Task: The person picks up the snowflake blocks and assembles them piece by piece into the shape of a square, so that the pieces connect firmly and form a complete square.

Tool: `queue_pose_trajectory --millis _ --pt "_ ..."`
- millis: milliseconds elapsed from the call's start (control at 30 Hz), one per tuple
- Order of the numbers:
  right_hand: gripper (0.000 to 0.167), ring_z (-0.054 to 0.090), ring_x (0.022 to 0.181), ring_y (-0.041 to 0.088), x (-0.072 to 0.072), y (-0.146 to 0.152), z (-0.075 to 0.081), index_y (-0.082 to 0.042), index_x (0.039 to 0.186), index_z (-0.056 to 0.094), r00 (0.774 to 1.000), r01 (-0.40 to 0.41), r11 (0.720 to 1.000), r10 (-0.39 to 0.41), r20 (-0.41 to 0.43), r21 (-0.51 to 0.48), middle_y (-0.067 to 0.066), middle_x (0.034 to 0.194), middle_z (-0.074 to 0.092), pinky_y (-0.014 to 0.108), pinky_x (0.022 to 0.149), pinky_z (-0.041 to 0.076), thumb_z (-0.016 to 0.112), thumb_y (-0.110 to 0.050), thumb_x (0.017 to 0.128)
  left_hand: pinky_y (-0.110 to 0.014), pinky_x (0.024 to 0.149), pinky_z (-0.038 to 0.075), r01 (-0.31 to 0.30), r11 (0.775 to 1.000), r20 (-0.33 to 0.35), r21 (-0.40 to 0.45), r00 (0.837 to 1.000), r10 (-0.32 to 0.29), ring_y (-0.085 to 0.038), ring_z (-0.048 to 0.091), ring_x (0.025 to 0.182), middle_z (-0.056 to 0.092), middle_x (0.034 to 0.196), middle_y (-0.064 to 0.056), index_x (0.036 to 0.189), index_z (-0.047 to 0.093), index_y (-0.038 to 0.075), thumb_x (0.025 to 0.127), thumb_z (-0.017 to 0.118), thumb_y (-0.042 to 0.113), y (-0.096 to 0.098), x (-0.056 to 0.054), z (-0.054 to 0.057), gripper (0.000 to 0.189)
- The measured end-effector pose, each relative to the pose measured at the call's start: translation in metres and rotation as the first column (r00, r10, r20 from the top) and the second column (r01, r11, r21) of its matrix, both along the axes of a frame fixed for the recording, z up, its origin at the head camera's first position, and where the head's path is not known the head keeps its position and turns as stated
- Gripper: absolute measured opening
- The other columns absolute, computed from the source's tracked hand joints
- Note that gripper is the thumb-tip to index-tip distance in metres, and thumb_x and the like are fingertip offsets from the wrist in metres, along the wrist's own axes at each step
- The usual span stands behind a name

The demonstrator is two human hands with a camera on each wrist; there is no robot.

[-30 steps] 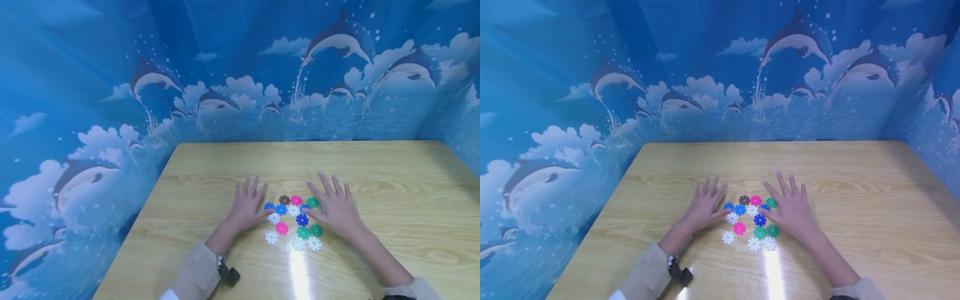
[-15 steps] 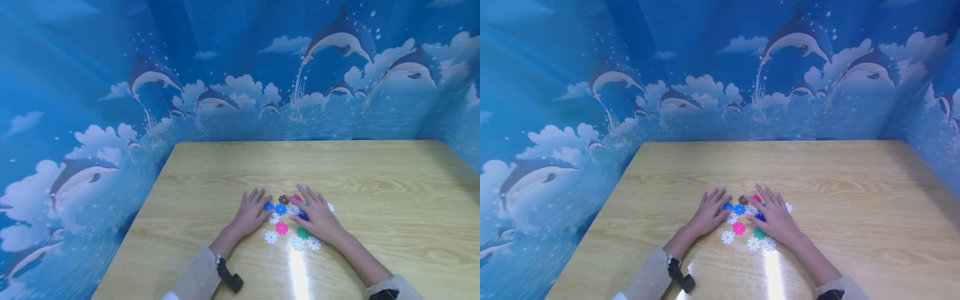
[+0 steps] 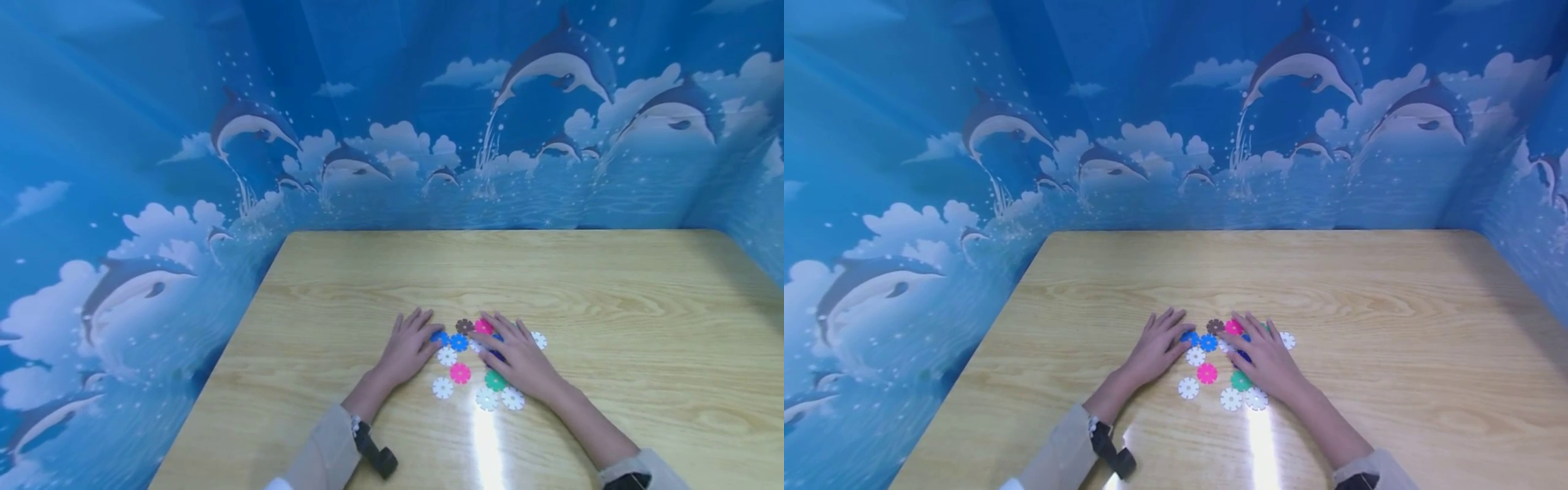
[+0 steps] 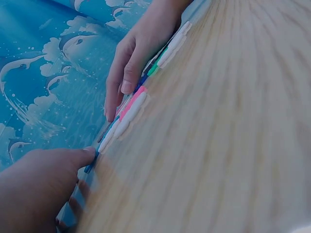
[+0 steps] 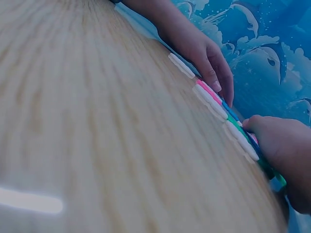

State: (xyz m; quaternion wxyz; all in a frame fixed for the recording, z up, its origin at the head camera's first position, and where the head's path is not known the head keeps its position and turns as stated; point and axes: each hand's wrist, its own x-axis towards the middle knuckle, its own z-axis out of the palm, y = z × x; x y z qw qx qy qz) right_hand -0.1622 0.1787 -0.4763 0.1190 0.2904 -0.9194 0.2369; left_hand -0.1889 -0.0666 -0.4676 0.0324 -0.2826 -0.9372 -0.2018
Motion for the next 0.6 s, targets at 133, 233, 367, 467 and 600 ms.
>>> queue_pose_trajectory --millis 133,233,367,467,600 --pt "0.033 0.027 0.127 0.043 -0.0002 0.0013 0.0024 -0.013 0.122 0.061 1.000 0.001 1.000 -0.001 0.002 -0.022 0.020 0.138 0.038 0.064 0.102 0.013 0.058 -0.023 0.090 -0.053 0.108 0.007 0.002 1.000 -0.006 0.018 1.000 -0.002 -0.031 0.022 0.133 0.036 0.142 -0.010 0.123 0.057 0.018 0.094 0.049 0.037 0.0009 -0.0007 0.0000 0.035" --pt "0.033 0.029 0.126 0.042 -0.0006 0.0020 0.0047 -0.010 0.119 0.062 1.000 0.018 0.999 -0.018 0.006 -0.033 0.020 0.135 0.041 0.064 0.102 0.014 0.061 -0.023 0.089 -0.053 0.108 0.008 0.000 0.999 -0.007 0.033 1.000 0.000 -0.031 0.023 0.133 0.037 0.141 -0.010 0.121 0.058 0.017 0.093 0.050 0.037 0.0020 -0.0018 -0.0001 0.034" --pt "0.032 0.032 0.125 0.041 -0.0028 0.0011 0.0067 -0.007 0.115 0.063 1.000 0.030 0.998 -0.030 0.007 -0.055 0.020 0.132 0.044 0.062 0.102 0.016 0.063 -0.022 0.087 -0.053 0.108 0.010 -0.014 0.997 -0.011 0.080 1.000 0.014 -0.030 0.027 0.131 0.042 0.138 -0.009 0.117 0.058 0.016 0.091 0.055 0.035 0.0019 -0.0033 -0.0002 0.033" --pt "0.032 0.034 0.124 0.040 -0.0034 0.0002 0.0059 -0.007 0.115 0.063 0.999 0.034 0.997 -0.033 0.006 -0.065 0.020 0.131 0.045 0.062 0.103 0.016 0.065 -0.022 0.086 -0.053 0.108 0.010 -0.019 0.991 -0.015 0.135 1.000 0.021 -0.025 0.034 0.128 0.047 0.132 -0.005 0.114 0.059 0.017 0.088 0.060 0.032 0.0010 -0.0037 -0.0006 0.030" --pt "0.035 0.036 0.123 0.038 -0.0016 -0.0003 0.0029 -0.007 0.117 0.062 0.999 0.039 0.998 -0.039 0.004 -0.056 0.019 0.130 0.046 0.062 0.103 0.016 0.066 -0.021 0.085 -0.047 0.108 0.019 0.000 0.978 -0.024 0.211 1.000 0.005 -0.019 0.045 0.117 0.057 0.118 -0.001 0.109 0.060 0.015 0.084 0.066 0.027 0.0007 -0.0027 -0.0016 0.028"
